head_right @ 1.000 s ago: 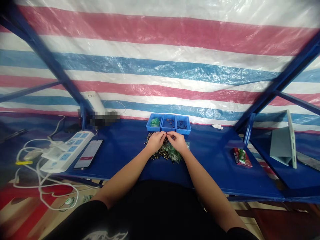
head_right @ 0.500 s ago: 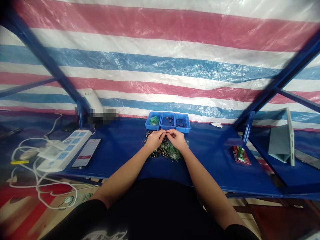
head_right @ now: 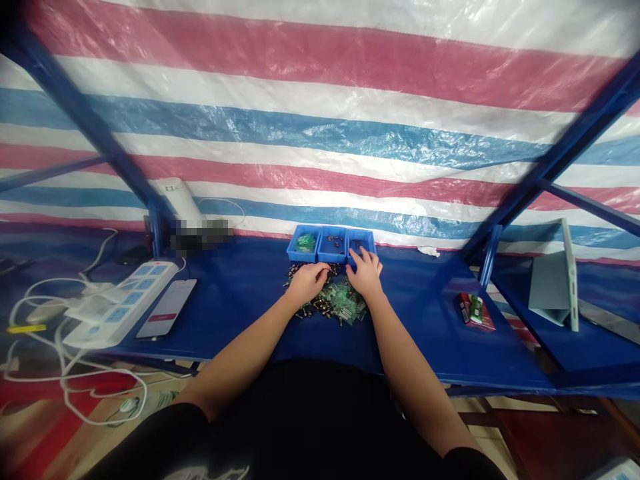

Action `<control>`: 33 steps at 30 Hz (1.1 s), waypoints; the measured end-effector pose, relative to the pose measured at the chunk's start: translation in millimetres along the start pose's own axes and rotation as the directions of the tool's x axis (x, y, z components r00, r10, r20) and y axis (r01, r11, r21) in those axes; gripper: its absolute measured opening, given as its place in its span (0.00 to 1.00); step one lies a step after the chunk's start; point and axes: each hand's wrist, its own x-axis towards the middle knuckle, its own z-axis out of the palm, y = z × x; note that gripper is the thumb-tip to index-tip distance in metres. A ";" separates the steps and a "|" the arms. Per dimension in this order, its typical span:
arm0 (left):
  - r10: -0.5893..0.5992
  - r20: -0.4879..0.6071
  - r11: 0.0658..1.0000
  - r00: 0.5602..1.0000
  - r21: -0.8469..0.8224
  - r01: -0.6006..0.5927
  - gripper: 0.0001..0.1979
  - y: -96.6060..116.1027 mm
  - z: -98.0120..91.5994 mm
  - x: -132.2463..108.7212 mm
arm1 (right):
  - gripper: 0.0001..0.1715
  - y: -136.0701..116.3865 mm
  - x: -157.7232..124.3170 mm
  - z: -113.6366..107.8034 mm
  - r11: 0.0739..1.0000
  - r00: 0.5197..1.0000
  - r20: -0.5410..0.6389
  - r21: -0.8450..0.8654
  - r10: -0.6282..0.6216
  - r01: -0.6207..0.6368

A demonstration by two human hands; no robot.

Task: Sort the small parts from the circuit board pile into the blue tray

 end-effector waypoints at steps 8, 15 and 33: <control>-0.007 0.026 1.000 1.000 0.009 0.006 0.10 -1.4 0.3 -0.4 | 0.11 -9.6 1.5 -11.5 0.962 0.987 0.030 0.233 -0.157 0.146; 0.014 0.060 1.000 0.998 0.010 -0.015 0.10 -1.1 2.2 0.0 | 0.09 -12.5 -1.7 -0.8 0.938 0.915 0.262 0.245 -0.309 0.246; -0.031 0.054 0.999 0.998 -0.025 0.033 0.11 -1.1 1.3 1.6 | 0.11 -29.2 -8.2 -3.9 0.811 0.980 0.150 0.585 -0.134 0.021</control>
